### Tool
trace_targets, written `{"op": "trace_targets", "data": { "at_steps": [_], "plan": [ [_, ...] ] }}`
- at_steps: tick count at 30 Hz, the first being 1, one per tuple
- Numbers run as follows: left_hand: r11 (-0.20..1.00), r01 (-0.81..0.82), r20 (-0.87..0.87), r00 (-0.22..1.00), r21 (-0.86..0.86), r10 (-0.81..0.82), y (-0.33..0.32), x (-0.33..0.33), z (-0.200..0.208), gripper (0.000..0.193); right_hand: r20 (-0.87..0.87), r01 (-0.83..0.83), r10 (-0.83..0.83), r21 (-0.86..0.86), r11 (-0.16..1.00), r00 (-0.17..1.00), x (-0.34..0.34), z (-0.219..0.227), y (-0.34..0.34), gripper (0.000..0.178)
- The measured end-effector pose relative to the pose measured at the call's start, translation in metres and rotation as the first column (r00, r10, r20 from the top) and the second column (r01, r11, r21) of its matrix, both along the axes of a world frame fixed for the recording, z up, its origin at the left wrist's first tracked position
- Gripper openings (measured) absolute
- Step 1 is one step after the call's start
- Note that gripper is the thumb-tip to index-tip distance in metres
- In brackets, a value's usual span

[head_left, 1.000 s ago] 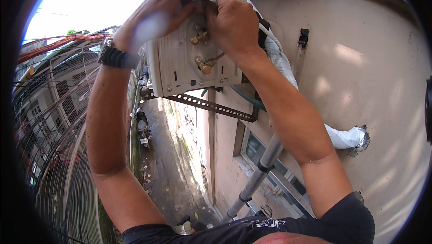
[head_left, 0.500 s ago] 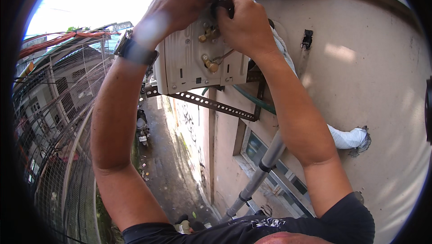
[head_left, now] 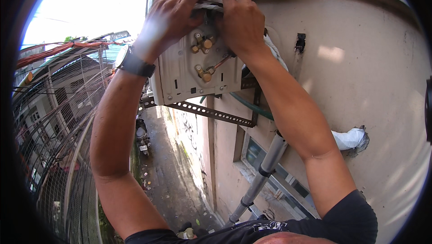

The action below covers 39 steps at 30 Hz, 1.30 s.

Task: The person wraps white tape around a pipe assembly and connects a black electrical wire to the outdoor air conditioning unit by hand.

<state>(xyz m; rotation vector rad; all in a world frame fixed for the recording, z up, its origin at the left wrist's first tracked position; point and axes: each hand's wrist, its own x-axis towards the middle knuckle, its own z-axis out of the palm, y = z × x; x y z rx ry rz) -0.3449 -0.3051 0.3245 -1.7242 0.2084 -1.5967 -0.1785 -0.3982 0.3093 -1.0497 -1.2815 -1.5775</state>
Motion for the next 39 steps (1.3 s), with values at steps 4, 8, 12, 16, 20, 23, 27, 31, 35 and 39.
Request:
{"op": "trace_targets", "data": {
  "at_steps": [4, 8, 12, 16, 20, 23, 27, 31, 35, 39],
  "plan": [
    [0.999, 0.025, -0.021, 0.999, -0.031, -0.025, 0.000, 0.001, 0.001, 0.039, 0.024, -0.022, 0.022, -0.002, 1.000, 0.999, 0.001, 0.005, 0.001, 0.034],
    [0.997, 0.018, -0.025, 0.999, -0.074, -0.020, 0.000, -0.002, 0.001, 0.037, 0.087, -0.150, 0.160, -0.112, 0.982, 0.983, -0.002, -0.002, -0.009, 0.043],
    [0.994, 0.025, -0.022, 0.999, -0.103, -0.027, 0.000, -0.003, -0.001, 0.038, -0.001, -0.127, 0.128, -0.171, 0.977, 0.992, -0.012, -0.008, -0.028, 0.054],
    [0.995, 0.038, -0.020, 0.999, -0.089, -0.040, -0.003, -0.002, -0.002, 0.037, -0.184, -0.037, -0.021, -0.302, 0.953, 0.983, -0.023, -0.008, -0.040, 0.058],
    [0.994, 0.017, -0.039, 0.999, -0.108, -0.021, 0.005, -0.003, -0.002, 0.035, -0.209, 0.055, -0.154, -0.413, 0.909, 0.966, -0.036, -0.005, -0.044, 0.060],
    [0.996, 0.039, -0.017, 0.999, -0.078, -0.041, 0.003, -0.001, -0.003, 0.033, -0.233, 0.045, -0.183, -0.495, 0.867, 0.955, -0.038, -0.001, -0.049, 0.061],
    [0.993, 0.014, -0.026, 1.000, -0.120, -0.017, 0.004, -0.004, -0.003, 0.034, -0.132, 0.027, -0.062, -0.253, 0.967, 0.989, -0.035, -0.025, -0.026, 0.069],
    [0.979, 0.032, -0.032, 0.999, -0.201, -0.040, -0.001, -0.002, -0.003, 0.037, -0.030, -0.016, 0.013, -0.113, 0.993, 0.999, -0.033, -0.036, -0.008, 0.074],
    [0.972, 0.060, -0.013, 0.998, -0.228, -0.064, 0.007, -0.006, -0.002, 0.047, -0.020, -0.077, 0.075, -0.235, 0.969, 0.997, -0.040, -0.002, -0.030, 0.056],
    [0.921, 0.133, 0.031, 0.991, -0.366, -0.131, 0.003, -0.002, -0.005, 0.050, -0.218, -0.580, 0.537, -0.303, 0.756, 0.815, -0.040, 0.022, -0.031, 0.031]
  ]
}}
